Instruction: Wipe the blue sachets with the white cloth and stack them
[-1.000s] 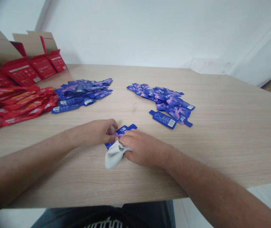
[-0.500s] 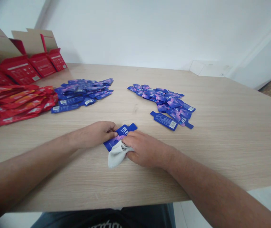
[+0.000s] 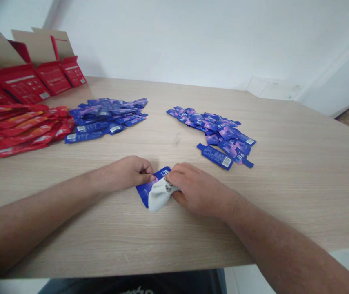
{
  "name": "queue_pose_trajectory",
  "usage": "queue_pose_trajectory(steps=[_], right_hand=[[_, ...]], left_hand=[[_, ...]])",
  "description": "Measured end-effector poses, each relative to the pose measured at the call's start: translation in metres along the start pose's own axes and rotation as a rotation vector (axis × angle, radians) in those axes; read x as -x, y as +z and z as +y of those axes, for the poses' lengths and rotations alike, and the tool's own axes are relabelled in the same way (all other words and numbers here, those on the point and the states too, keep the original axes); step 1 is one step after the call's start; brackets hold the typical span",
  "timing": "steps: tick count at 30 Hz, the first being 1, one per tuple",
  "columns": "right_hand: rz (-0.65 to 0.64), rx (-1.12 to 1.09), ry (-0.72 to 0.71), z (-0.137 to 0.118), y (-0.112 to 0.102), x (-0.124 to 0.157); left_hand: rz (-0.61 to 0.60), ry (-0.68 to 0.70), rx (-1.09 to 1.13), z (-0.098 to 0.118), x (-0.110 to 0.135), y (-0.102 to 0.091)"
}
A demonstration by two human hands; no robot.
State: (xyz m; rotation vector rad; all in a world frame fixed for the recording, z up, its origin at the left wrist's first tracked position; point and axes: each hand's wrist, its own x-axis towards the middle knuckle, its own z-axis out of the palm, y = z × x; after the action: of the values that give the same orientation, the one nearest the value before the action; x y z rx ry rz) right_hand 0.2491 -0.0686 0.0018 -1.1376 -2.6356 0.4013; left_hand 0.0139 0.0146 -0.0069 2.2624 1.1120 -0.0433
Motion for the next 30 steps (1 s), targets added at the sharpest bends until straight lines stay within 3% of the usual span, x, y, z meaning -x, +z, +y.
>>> queue_pose_trajectory(steps=[5,11,16,23,27,30], right_hand=[[-0.004,0.044,-0.013,0.001,0.001,0.000],[0.127,0.128,0.009,0.010,-0.005,0.000],[0.161,0.179,0.081,0.008,0.006,-0.013],[0.025,0.099,-0.139,-0.007,0.013,-0.009],[0.094,0.148,0.022,0.011,0.009,-0.008],[0.175,0.144,0.093,0.010,0.013,-0.013]], left_hand=[[0.004,0.000,0.006,0.003,0.001,-0.002],[0.012,0.025,-0.037,0.006,0.001,-0.001],[0.048,0.058,-0.086,0.010,0.001,0.003],[0.032,0.106,-0.074,0.009,0.001,0.003],[0.022,0.089,-0.070,0.008,0.000,0.003],[0.023,0.085,-0.077,0.008,-0.001,0.003]])
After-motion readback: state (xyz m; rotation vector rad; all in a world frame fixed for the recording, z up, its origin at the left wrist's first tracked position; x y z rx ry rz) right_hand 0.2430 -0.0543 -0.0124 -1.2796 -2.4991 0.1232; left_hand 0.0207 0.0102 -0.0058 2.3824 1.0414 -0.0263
